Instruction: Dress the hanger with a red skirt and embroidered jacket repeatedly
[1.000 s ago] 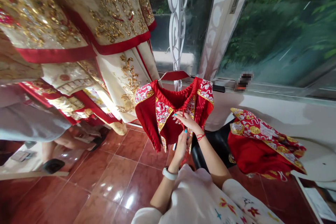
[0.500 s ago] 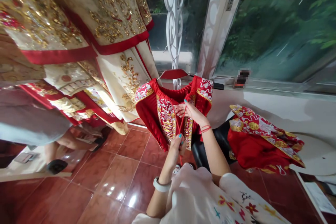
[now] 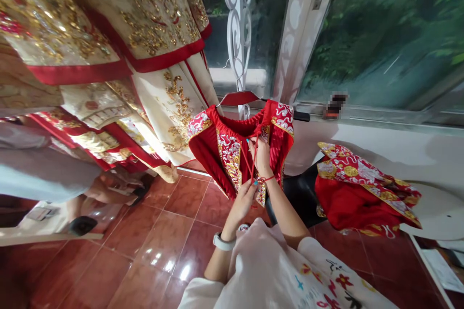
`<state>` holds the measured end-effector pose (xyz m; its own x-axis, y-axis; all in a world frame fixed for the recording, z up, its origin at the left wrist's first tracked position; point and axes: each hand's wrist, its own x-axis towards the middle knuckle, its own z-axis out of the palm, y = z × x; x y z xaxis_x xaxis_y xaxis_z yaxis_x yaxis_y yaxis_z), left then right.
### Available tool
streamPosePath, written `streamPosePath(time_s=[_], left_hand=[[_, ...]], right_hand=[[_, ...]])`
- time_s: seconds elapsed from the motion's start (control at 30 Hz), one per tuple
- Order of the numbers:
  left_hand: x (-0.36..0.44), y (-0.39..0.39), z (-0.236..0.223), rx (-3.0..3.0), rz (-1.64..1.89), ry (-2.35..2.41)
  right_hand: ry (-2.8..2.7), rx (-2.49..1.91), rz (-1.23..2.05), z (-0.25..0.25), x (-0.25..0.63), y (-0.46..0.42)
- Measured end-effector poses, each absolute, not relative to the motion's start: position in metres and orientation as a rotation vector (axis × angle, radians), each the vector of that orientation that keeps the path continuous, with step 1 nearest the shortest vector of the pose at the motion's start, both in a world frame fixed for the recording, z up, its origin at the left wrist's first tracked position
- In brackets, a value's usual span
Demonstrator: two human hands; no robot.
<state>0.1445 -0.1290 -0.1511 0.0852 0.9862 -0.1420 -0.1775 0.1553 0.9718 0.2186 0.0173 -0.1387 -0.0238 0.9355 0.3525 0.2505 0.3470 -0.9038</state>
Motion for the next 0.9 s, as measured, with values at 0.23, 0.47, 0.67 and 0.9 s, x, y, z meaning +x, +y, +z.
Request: streamPosePath(time_s=[0.23,0.47,0.67,0.9], left_hand=[[0.108,-0.065,-0.17,1.506,1.186,1.646],[0.127,-0.026,-0.186,1.703,0.812,2.009],[0.126,-0.023,-0.19,1.727,0.729,2.076],[0.132,-0.02,-0.187,1.699,0.565,2.195]], right_hand=[[-1.315,-1.012,1.504,-0.144,0.223,0.013],[-1.288,-1.054,1.666,-0.146,0.224,0.013],[-1.211,-1.0,1.702,-0.148,0.226,0.013],[-1.167,-0.99,1.746,-0.153,0.223,0.017]])
